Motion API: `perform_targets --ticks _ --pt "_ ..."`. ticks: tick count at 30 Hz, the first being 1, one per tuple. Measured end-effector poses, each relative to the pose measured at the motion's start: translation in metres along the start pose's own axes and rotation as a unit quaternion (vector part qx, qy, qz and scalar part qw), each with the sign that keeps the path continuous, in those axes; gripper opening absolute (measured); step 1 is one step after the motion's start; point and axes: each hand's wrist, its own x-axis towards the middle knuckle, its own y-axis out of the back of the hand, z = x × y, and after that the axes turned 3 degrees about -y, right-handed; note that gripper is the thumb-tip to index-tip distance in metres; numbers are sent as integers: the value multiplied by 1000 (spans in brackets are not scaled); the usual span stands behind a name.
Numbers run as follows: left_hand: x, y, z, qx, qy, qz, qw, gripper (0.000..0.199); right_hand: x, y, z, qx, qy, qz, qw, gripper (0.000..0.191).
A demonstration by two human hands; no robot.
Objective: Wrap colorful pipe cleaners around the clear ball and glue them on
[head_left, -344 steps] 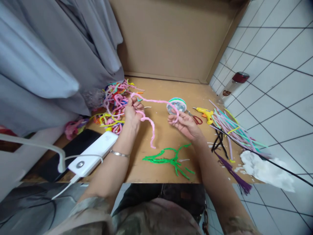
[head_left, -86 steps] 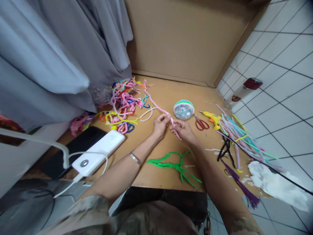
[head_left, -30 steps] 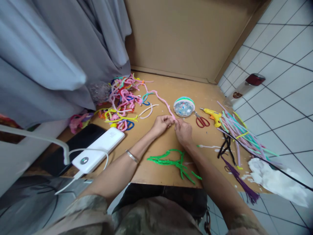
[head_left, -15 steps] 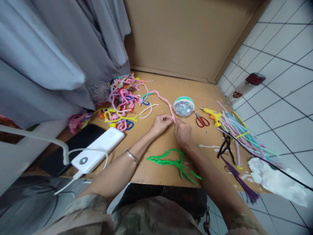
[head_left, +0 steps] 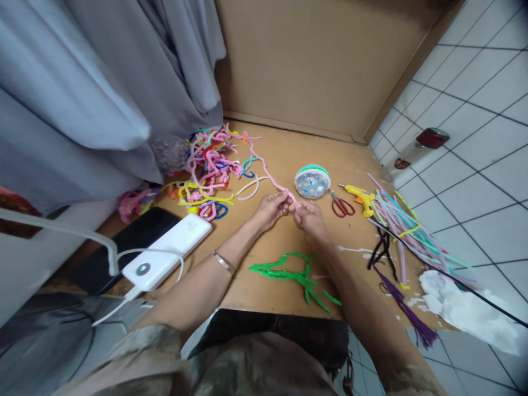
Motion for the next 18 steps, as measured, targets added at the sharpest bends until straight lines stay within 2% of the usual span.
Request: perform_targets --ticks 4,9,14,18 --pt "0 -1 3 -61 -29 47 997 18 -5 -2 -10 58 -54 -63 995 33" --pt "1 -2 2 -78 -51 99 991 15 -11 -7 -16 95 -80 -80 989 31" --pt "1 -7 3 -121 -35 102 987 14 -10 -11 -12 100 -78 -71 989 31" --pt "0 -8 6 -121 -14 74 990 13 -7 -9 -3 14 -25 -14 1000 35"
